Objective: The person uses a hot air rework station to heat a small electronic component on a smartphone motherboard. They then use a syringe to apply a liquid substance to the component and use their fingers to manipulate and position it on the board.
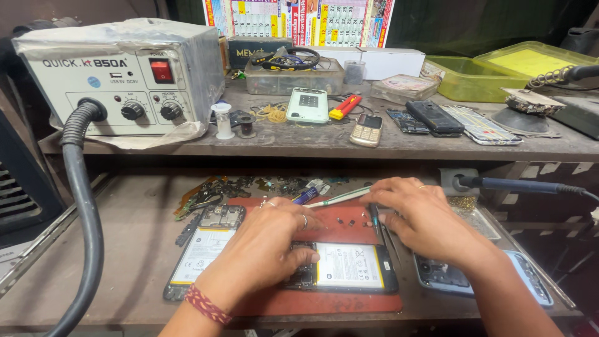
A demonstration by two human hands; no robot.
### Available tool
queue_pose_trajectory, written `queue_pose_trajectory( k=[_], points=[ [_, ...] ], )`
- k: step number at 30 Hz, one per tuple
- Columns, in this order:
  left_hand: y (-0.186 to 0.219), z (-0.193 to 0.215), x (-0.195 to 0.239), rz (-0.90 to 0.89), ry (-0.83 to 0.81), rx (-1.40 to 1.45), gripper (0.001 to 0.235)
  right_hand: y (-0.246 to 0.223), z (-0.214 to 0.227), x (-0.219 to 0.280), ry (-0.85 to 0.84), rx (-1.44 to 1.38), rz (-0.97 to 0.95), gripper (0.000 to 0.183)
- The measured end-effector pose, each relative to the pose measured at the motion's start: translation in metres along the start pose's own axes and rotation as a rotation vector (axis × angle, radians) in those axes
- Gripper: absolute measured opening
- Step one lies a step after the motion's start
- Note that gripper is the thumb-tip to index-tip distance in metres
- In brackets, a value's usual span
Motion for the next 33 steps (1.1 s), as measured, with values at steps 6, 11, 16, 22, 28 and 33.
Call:
queue_pose_trajectory(
  k=[6,11,16,22,28,33],
  points=[
    [0.004,-0.020,-0.010,-0.010,-0.096,-0.015,0.035,0.009,0.000,-0.002,0.006,0.023,0.017,0.044],
    [0.001,-0.033,-0.016,0.063,-0.191,-0.047,0.030,0.008,-0.012,-0.011,-0.064,0.108,-0.028,0.030],
    [-0.001,-0.006,-0.016,-0.046,0.003,-0.012,0.025,0.008,-0.020,-0.021,-0.152,0.154,-0.096,0.026],
    [-0.026,0.026,-0.004,0.098,0.140,-0.024,0.022,0.005,-0.025,-0.024,-0.189,0.136,-0.119,0.021],
    [-0.036,0.028,0.013,0.132,0.195,0.016,0.020,-0.008,-0.020,-0.030,-0.102,0.079,-0.018,0.017],
    [-0.044,0.020,0.024,0.082,0.301,0.208,0.016,-0.031,-0.016,-0.035,-0.094,-0.259,-0.021,0.021]
  ],
)
Point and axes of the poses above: each hand's wrist, its own x-axis away from the middle knuckle, its own z-axis out of the back of the hand, y = z × x, the point moved 8 cm from there along -x, towards the middle knuckle, and after that the axes turned 6 degrees about -y, right-handed, at the moved point
